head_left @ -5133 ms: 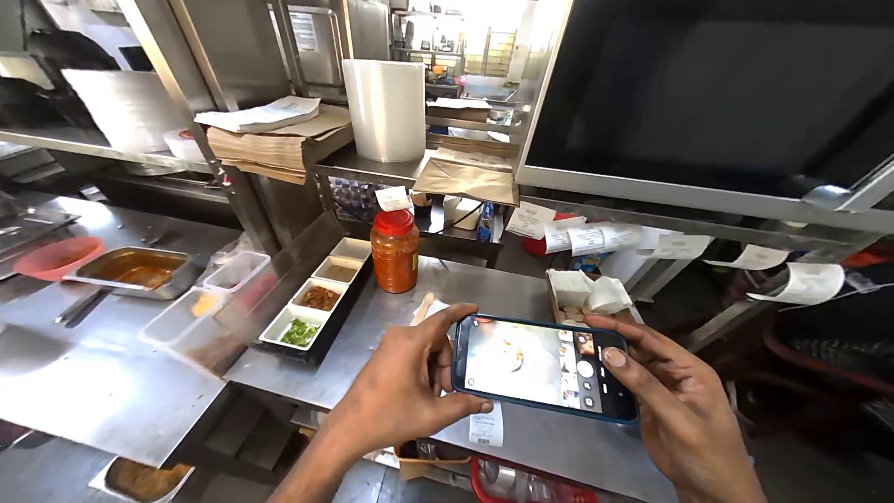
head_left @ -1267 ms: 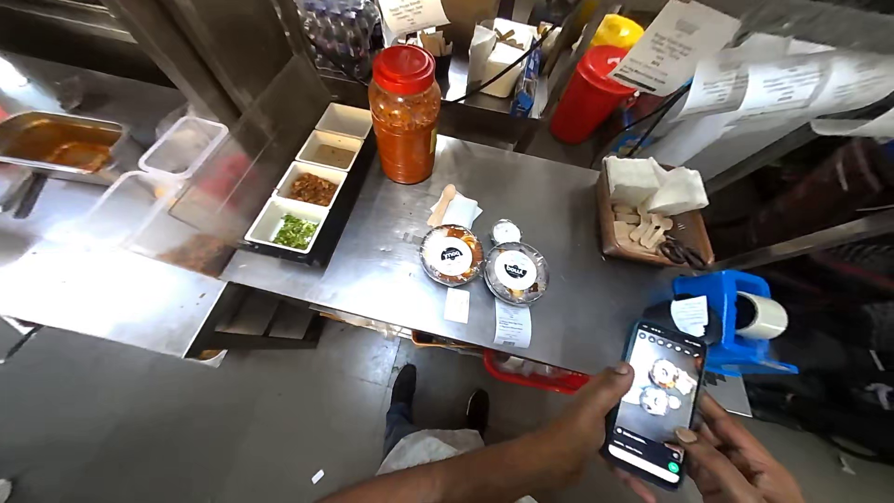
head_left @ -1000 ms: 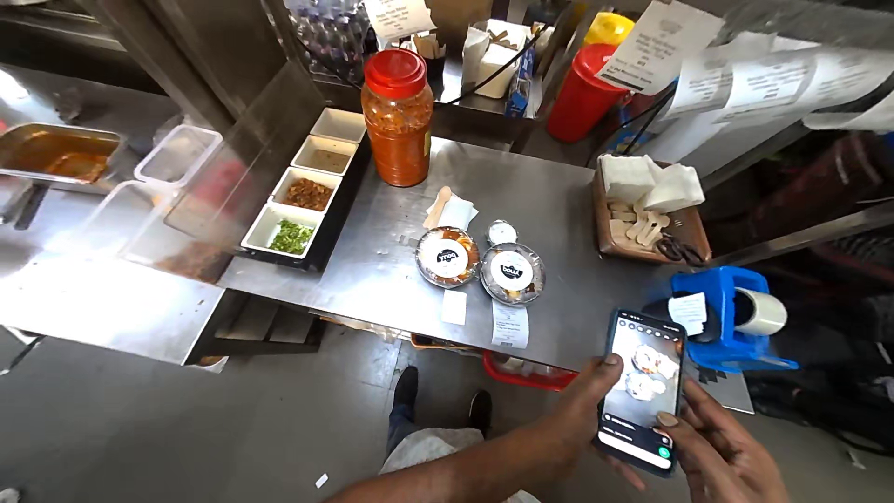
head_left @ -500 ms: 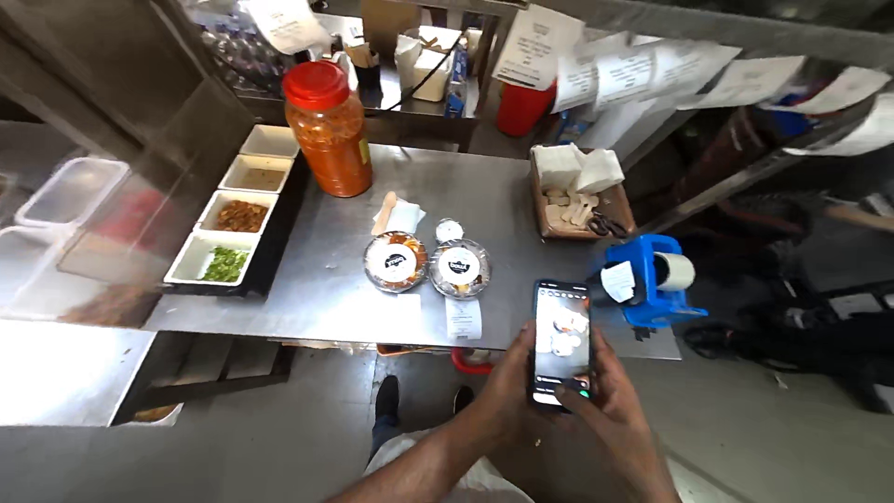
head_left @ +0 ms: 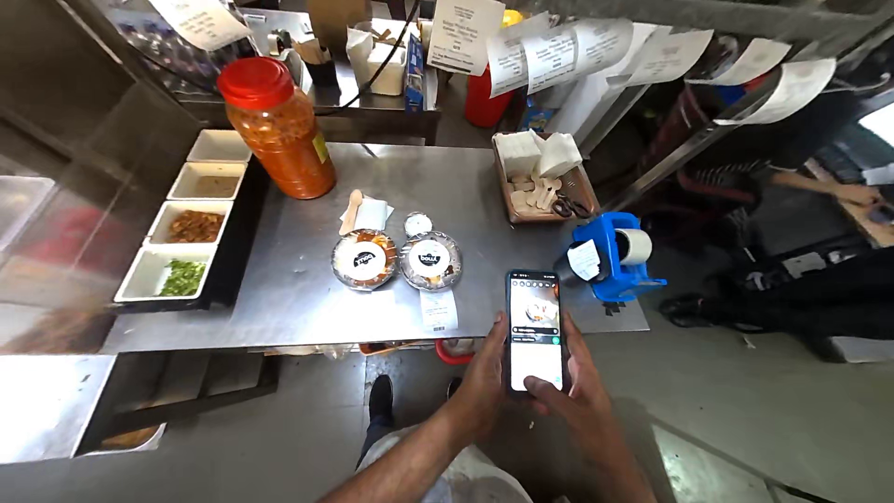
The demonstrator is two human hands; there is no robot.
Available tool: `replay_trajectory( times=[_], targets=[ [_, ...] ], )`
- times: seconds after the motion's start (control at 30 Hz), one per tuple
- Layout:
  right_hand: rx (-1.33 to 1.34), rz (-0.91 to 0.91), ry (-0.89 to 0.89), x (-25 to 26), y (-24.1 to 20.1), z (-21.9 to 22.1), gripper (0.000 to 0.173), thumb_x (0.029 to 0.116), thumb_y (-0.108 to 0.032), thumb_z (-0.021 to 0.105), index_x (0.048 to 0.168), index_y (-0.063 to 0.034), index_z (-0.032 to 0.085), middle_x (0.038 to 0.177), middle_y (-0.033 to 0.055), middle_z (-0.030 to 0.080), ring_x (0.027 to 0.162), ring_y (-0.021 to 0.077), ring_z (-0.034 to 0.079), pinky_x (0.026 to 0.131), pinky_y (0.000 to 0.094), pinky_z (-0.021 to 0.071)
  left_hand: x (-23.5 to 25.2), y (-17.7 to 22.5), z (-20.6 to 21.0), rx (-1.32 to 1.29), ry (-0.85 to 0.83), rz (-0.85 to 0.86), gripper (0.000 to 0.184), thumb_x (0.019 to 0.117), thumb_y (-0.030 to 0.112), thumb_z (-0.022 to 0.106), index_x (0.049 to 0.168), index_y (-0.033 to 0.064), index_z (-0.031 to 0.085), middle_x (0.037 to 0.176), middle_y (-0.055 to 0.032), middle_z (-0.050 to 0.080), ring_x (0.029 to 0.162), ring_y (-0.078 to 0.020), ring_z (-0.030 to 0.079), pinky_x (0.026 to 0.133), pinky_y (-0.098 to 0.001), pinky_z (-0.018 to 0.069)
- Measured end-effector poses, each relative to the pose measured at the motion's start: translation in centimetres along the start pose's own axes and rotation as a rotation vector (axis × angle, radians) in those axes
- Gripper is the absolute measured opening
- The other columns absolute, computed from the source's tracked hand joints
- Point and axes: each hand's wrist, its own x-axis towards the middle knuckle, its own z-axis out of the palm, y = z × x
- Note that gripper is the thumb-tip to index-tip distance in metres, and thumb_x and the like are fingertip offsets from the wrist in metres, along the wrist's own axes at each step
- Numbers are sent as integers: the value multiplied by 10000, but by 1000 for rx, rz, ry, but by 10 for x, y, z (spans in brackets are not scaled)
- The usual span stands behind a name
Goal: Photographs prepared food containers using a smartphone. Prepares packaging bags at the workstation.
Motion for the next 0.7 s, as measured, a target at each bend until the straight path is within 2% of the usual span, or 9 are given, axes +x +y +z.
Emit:
replay_trajectory(
  times=[0.1,0.2,0.27,0.4,0.5,0.7],
  targets=[
    [-4,-4,-28,-1,1,1,1171,698,-136,812,1658,-196,144,1542,85,477,1280,206,603,978,357,593,-3,1,2,11,47,1,635,1108,510,159,1484,84,442,1265,-143,669,1029,-236,720,734,-379,640],
    [-34,-25,-41,-1,2,3,1206,686,-166,848,1658,-190,135,1547,85,468,1285,194,597,991,351,587,-5,0,1,18,59,13,634,1108,503,174,1504,80,431,1334,-136,635,1158,-227,668,886,-399,607],
    [-44,-45,-27,-1,2,5,1208,685,-183,866,1654,-166,146,1547,88,469,1300,184,586,1014,337,574,-6,0,1,35,82,10,622,1112,493,177,1494,80,444,1325,-136,642,1146,-225,676,868,-396,614],
    [-44,-37,-14,-2,3,9,1183,702,-176,862,1652,-177,157,1559,87,452,1304,185,583,1008,338,577,-9,1,-1,27,80,1,606,1117,476,186,1512,83,423,1352,-134,623,1179,-223,656,901,-400,602],
    [15,-30,-13,-3,3,8,1130,736,-180,833,1649,-146,169,1551,106,461,1293,213,593,985,355,590,-10,0,-2,-3,45,6,609,1117,478,172,1467,73,463,1251,-158,674,1036,-263,718,735,-408,643],
    [128,-20,69,0,1,16,905,819,-111,715,1614,-93,284,1462,148,554,1251,254,626,977,378,595,-9,-2,-5,-10,-1,21,604,1117,473,163,1483,75,434,1261,-167,668,1028,-286,721,692,-429,645]
  ],
)
